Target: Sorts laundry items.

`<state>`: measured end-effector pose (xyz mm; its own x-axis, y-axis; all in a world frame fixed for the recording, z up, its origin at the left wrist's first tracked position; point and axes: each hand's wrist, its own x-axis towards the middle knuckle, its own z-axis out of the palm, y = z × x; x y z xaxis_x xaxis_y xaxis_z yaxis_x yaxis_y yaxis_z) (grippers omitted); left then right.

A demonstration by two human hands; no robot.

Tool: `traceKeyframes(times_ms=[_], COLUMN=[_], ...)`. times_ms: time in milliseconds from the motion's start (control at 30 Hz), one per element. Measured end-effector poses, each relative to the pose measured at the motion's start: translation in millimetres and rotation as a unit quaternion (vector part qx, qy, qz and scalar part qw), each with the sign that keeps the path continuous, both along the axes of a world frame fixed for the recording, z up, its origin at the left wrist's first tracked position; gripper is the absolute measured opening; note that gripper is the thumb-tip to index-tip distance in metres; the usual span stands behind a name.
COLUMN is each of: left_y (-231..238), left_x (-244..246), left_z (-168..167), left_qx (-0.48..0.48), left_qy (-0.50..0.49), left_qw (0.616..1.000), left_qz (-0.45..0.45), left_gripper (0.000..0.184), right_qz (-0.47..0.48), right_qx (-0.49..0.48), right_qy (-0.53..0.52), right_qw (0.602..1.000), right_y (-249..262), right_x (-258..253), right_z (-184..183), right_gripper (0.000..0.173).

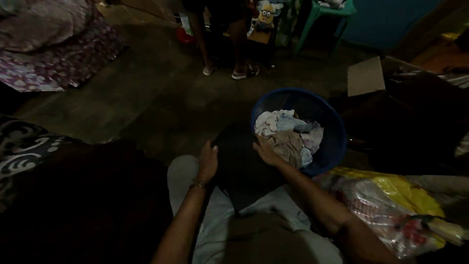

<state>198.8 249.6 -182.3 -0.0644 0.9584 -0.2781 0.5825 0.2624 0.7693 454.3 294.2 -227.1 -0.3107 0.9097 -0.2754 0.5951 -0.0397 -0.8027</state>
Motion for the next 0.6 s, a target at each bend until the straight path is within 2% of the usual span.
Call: traceKeyframes(times_ms=[33,100,167,200,267,300,333,400,467,500,600], left_y=[-12,-30,-44,-52,-63,-65,-66,-66,-68,-68,-63], left_x=[1,16,23,26,29,30,34,42,46,47,57], left_z=[3,5,3,-1,-8,-8,-3,11,24,31,52], left_qx=[-0.009,-0.047,-0.13,-0.132,-0.088,-0.071,-0.058,-0.03,-0.005,0.005,0.016], left_qy=[-0.093,-0.236,-0.387,-0.415,-0.418,-0.411,-0.392,-0.358,-0.374,-0.394,-0.419], left_qw=[0.994,0.945,0.882,0.872,0.887,0.896,0.905,0.919,0.916,0.912,0.908], left_qz=[0.063,0.22,0.238,0.224,0.175,0.155,0.152,0.164,0.143,0.112,0.016], left_gripper=[0.055,0.048,0.053,0.049,0.039,0.045,0.05,0.041,0.024,0.021,0.023], right_qz=[-0.035,-0.081,-0.097,-0.102,-0.111,-0.121,-0.128,-0.126,-0.129,-0.128,-0.132], right_qx=[-0.054,-0.129,-0.193,-0.218,-0.248,-0.254,-0.253,-0.235,-0.212,-0.199,-0.172], right_qy=[0.05,0.124,0.146,0.139,0.133,0.139,0.148,0.169,0.207,0.239,0.313], right_qw=[0.997,0.981,0.965,0.961,0.953,0.949,0.947,0.949,0.946,0.942,0.924], right_y=[-1,-9,-16,-18,-24,-26,-28,-32,-36,-38,-43], right_x=[4,10,14,13,10,8,8,10,9,8,9], right_z=[1,13,25,29,32,31,31,30,23,19,10], right_gripper=[0.064,0.062,0.066,0.068,0.073,0.074,0.073,0.071,0.07,0.069,0.062])
